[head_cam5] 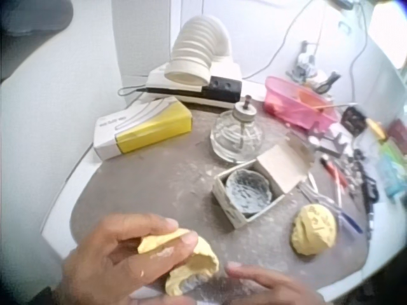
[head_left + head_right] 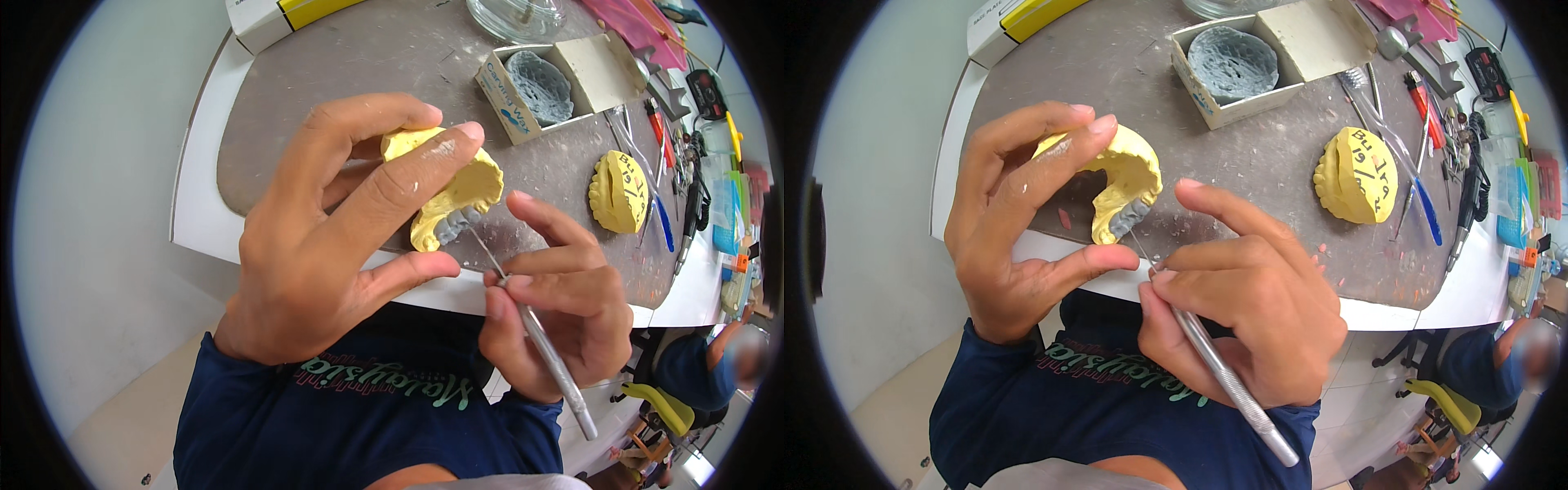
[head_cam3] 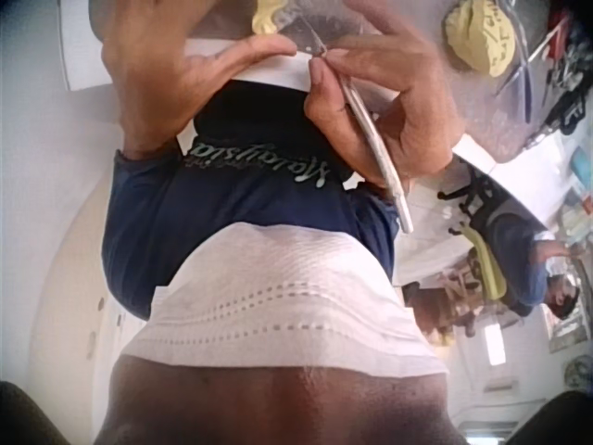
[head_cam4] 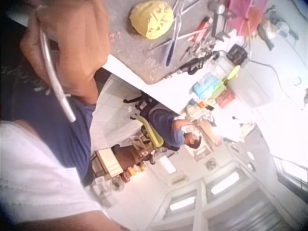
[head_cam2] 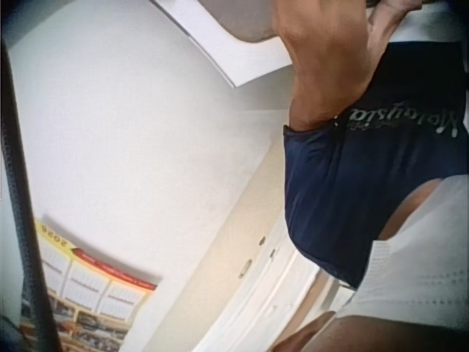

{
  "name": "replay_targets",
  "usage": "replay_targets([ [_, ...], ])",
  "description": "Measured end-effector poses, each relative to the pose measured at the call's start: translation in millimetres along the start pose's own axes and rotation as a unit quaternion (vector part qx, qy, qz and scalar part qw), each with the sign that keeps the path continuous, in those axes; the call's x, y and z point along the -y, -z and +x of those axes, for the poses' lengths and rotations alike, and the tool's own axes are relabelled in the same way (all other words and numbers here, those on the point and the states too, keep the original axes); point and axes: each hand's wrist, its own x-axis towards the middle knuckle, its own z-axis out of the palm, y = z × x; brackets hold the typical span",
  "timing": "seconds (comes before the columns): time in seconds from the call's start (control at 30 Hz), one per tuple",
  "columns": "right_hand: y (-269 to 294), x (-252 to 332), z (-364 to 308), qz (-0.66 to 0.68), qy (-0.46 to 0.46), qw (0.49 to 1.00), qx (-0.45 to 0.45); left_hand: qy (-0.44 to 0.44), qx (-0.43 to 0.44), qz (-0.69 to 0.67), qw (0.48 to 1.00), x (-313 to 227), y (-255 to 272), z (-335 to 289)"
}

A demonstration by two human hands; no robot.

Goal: The person carves a yellow wax dental model using a metal carving tool. They hold the model in one hand and carefully shape the inner surface with the tool in the other hand, repeatedly adjusting the model's orientation to access different areas.

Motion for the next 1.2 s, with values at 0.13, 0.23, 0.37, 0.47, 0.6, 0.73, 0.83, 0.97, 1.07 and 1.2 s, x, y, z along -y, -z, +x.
replay_targets([
  [0.13, -1.0, -6.8, 0.9, -0.021, 0.012, 0.999, 0.027, -0.007, 0.001, -0.048, 0.999, 4.8, -6.2, -1.7],
  [0.23, -1.1, -6.0, 0.9, -0.033, 0.005, 0.999, 0.031, -0.016, 0.003, -0.061, 0.998, 8.1, -6.8, -2.6],
  [0.37, -2.1, -6.4, 1.0, -0.042, 0.003, 0.999, 0.033, -0.018, 0.001, -0.061, 0.998, 9.1, -6.9, -3.2],
  [0.47, -1.9, -5.4, 1.4, -0.045, 0.001, 0.998, 0.035, -0.019, -0.001, -0.066, 0.998, 9.9, -7.3, -3.8],
  [0.6, -1.7, -4.5, 2.0, -0.047, -0.001, 0.998, 0.035, -0.024, 0.002, -0.066, 0.998, 9.8, -6.3, -3.4],
  [0.73, -2.0, -6.1, 2.6, -0.046, 0.005, 0.998, 0.036, -0.024, 0.006, -0.062, 0.998, 9.1, -5.0, -2.4],
  [0.83, -0.7, -5.5, 2.6, -0.048, 0.002, 0.998, 0.041, -0.026, 0.003, -0.066, 0.997, 9.6, -5.8, -2.6],
  [0.97, 0.5, -6.1, 3.0, -0.046, 0.004, 0.998, 0.046, -0.025, 0.002, -0.069, 0.997, 10.0, -6.3, -2.8],
  [1.07, 0.6, -7.0, 3.8, -0.041, 0.012, 0.998, 0.048, -0.024, 0.002, -0.07, 0.997, 10.0, -5.7, -2.6],
  [1.2, 2.1, -6.6, 4.4, -0.043, 0.011, 0.997, 0.058, -0.02, 0.002, -0.071, 0.997, 10.6, -6.1, -2.9],
])
